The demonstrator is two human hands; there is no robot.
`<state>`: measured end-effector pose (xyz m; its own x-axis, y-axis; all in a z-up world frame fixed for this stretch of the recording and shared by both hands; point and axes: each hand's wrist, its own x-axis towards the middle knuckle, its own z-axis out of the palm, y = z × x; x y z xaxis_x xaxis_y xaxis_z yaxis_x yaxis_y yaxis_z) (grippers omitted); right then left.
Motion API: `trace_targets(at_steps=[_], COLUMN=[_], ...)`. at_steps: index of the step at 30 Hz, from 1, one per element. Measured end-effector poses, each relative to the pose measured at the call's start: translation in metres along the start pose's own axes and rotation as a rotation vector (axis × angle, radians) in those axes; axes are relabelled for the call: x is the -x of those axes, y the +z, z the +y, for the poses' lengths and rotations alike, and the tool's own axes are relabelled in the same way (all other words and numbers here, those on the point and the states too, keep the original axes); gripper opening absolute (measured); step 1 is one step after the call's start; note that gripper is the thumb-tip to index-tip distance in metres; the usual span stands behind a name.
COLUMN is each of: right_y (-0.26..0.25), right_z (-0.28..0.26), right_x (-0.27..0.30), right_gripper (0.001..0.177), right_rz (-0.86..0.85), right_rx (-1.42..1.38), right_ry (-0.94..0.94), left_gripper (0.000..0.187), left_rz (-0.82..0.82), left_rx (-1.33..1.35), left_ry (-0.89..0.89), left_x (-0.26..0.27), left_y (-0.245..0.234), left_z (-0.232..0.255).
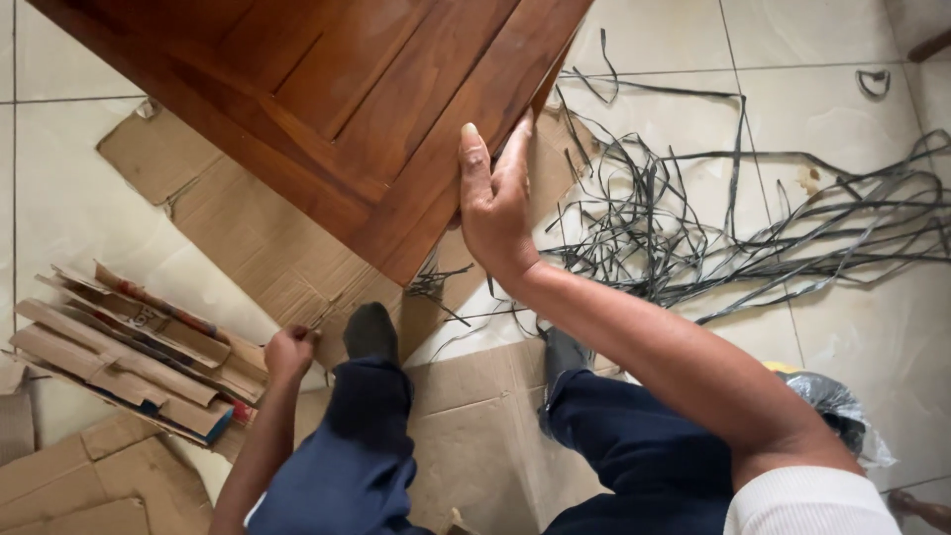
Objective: The person wraps the legs of a wooden chair with protective cardboard and plastic strips.
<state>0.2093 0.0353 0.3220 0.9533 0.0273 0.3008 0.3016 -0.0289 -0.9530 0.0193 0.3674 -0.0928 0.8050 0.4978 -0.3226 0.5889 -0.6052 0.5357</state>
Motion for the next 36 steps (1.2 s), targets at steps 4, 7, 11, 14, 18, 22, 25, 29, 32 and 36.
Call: trace_targets(at_steps=[4,7,11,14,18,22,25,29,32,36], right_y=[-0.008,-0.016,-0.034,-0.042,-0.056,-0.064,-0.064,-0.067,-0.072,-0.101], right_z=[0.016,0.025,0.047,0.034,0.036,0.069,0.071,0.046,0.023,0.044], right_x=[-0.014,-0.029,-0.054,-0.068,-0.084,-0.092,-0.089,-0.084,-0.078,-0.075], right_gripper=[0.083,0.085,0.076,0.070,0.071,0.077,0.087,0.091,0.094,0.081], right_rz=[0.012,-0.007,-0.029,-0.058,-0.050,0.032,0.020,-0.054,-0.146,-0.355], right_rx=[0.027,-0.045,-0.014,-0.019,-0.048,0.121,0.131,0.231,0.217,0.099], right_ry=[0.071,0.105,-0.010,-0.046,-0.011,0.011,0.017,0.013,0.174,0.210], left_gripper=[0.031,0.033,0.034,0.036,0.032,0.031,0.031,0.034,0.037,0.028], left_rz=[-0.095,-0.163,-0.243,-0.312,-0.400,-0.402,-0.366,-0.566,-0.658,-0.572], left_rx=[-0.012,-0.027,-0.055,-0.112,-0.282,-0.492,-0.794,-0.924,-0.905,-0.767], left_ry=[-0.072,-0.104,-0.049,0.009,0.153,0.283,0.498,0.703,0.917,1.320], left_x=[-0.009,-0.014,-0.021,-0.021,-0.037,-0.048,-0.059,-0.035,-0.016,0.052], left_y=[-0.005,-0.008,0.000,-0.001,0.025,0.026,0.045,0.043,0.045,0.001], left_z=[0.017,0.034,0.057,0.081,0.093,0.113,0.132,0.225,0.261,0.364])
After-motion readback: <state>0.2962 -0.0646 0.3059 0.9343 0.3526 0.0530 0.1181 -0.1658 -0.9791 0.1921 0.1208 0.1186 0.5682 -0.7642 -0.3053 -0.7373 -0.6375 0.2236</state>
